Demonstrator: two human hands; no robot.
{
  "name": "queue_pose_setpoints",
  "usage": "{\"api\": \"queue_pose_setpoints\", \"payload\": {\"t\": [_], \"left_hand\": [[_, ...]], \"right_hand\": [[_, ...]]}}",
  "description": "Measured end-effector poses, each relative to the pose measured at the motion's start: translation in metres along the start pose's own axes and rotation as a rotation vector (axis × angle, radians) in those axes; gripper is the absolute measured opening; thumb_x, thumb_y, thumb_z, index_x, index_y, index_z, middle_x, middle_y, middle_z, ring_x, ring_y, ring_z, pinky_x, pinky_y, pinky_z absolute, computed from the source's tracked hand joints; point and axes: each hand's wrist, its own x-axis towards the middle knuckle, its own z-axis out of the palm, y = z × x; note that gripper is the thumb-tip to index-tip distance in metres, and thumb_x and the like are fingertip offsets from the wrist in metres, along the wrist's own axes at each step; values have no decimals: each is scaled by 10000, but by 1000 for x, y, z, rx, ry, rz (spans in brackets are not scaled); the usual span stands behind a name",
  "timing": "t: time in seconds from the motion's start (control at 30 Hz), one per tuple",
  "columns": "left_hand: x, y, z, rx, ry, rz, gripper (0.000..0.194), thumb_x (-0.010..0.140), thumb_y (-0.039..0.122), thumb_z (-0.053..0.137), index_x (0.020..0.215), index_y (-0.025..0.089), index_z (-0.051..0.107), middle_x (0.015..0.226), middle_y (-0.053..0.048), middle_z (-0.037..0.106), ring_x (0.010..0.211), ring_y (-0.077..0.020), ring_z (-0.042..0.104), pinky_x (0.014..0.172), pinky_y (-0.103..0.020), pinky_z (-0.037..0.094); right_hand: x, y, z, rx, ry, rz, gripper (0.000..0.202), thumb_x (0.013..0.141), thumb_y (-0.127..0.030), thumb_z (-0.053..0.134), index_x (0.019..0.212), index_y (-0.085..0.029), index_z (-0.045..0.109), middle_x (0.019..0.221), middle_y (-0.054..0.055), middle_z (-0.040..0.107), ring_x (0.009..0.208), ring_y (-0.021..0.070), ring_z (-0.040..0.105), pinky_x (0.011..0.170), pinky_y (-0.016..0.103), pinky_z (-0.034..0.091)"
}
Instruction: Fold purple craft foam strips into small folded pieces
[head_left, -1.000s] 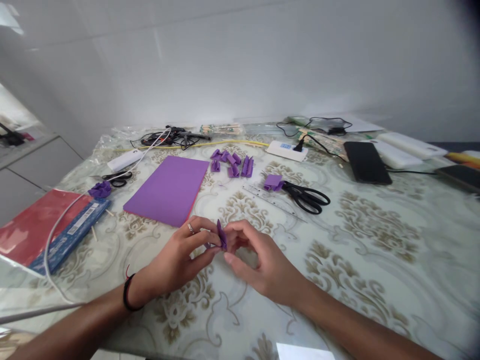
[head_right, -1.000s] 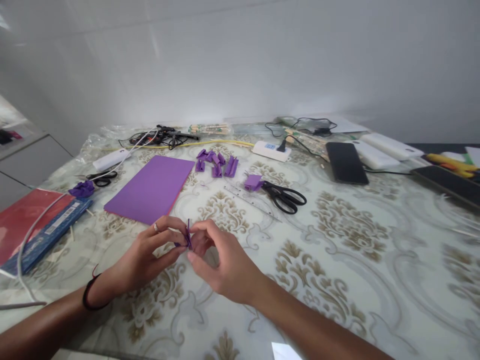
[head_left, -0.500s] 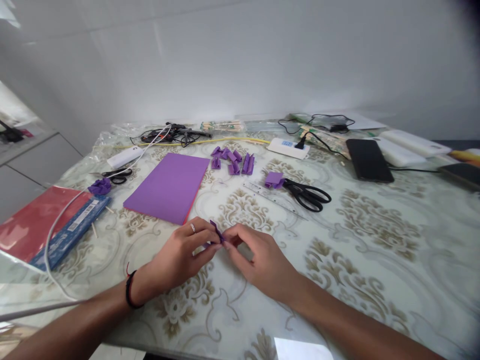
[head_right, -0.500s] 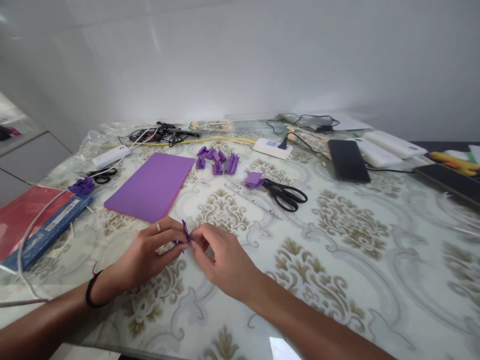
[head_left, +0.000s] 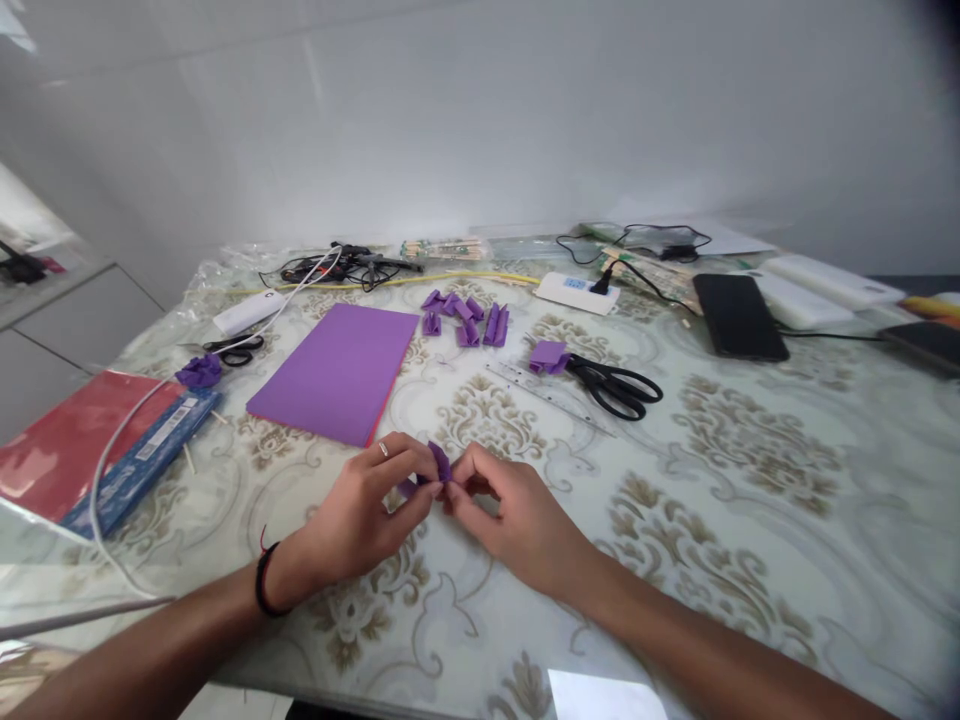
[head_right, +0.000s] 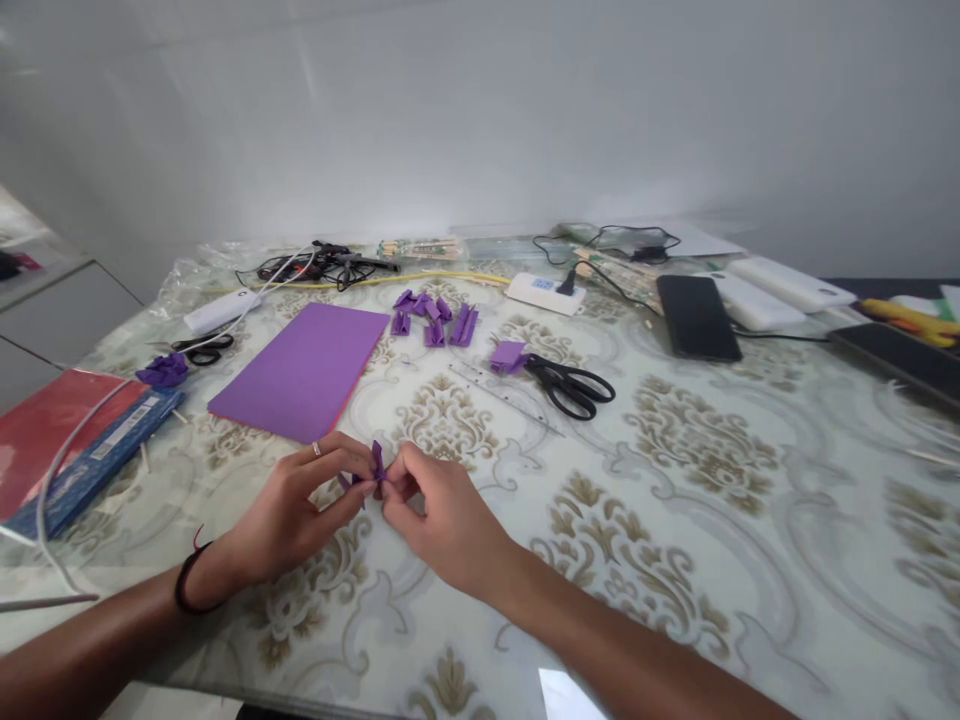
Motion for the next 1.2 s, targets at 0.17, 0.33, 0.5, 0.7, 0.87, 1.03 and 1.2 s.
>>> {"api": "queue_pose_setpoints", "payload": {"t": [0.17, 0.33, 0.5, 0.7, 0.87, 1.03, 1.2], "left_hand": [[-1, 0, -1, -48, 9, -38, 111, 934, 62, 628, 943, 167, 664, 935, -43, 684, 890, -162, 653, 826, -283, 512], [0, -3, 0, -76, 24, -40, 118, 928, 66, 659, 943, 178, 696, 938, -32, 695, 892, -148, 663, 832, -263, 515], [0, -5, -1, -79, 8, -57, 141, 911, 49, 670, 957, 178, 704, 939, -31, 718, 893, -147, 676, 831, -259, 518], [-1, -4, 0, -66, -27, -75, 113, 912, 68, 668, 932, 171, 711, 943, -50, 741, 898, -170, 686, 826, -284, 529], [-2, -5, 0, -19, -35, -38, 130, 903, 51, 657, 909, 169, 710, 916, -44, 725, 869, -162, 673, 803, -276, 520], [-1, -6, 0, -9, -46, -34, 139, 895, 43, 642, 898, 168, 704, 910, -42, 713, 843, -156, 664, 787, -270, 515], [0, 1, -1, 32, -74, -72, 145, 880, 36, 611, 870, 166, 675, 859, -29, 692, 818, -154, 644, 766, -272, 500]], "right_hand": [[1, 0, 1, 24, -1, -5, 100, 923, -216, 553, 823, -210, 555, 761, -2, 673, 681, 145, 619, 601, 245, 452], [0, 1, 0, 42, -16, -31, 89, 957, -223, 546, 869, -209, 553, 775, -10, 664, 669, 135, 600, 628, 251, 454], [2, 4, -6, -71, -80, -94, 127, 962, -236, 573, 845, -208, 533, 786, -2, 640, 734, 156, 610, 691, 272, 456], [7, 7, -14, -240, -198, -92, 150, 987, -247, 614, 849, -198, 583, 802, 13, 655, 756, 178, 614, 703, 285, 449], [6, 12, -12, -295, -210, -203, 156, 1037, -240, 551, 903, -179, 601, 847, 43, 664, 781, 193, 627, 720, 293, 455], [5, 16, -10, -303, -208, -244, 195, 1055, -219, 500, 895, -171, 601, 818, 46, 655, 743, 190, 625, 693, 287, 446], [4, 15, -8, -264, -200, -238, 221, 1042, -209, 498, 837, -185, 574, 758, 18, 620, 681, 164, 586, 655, 268, 419]]}}
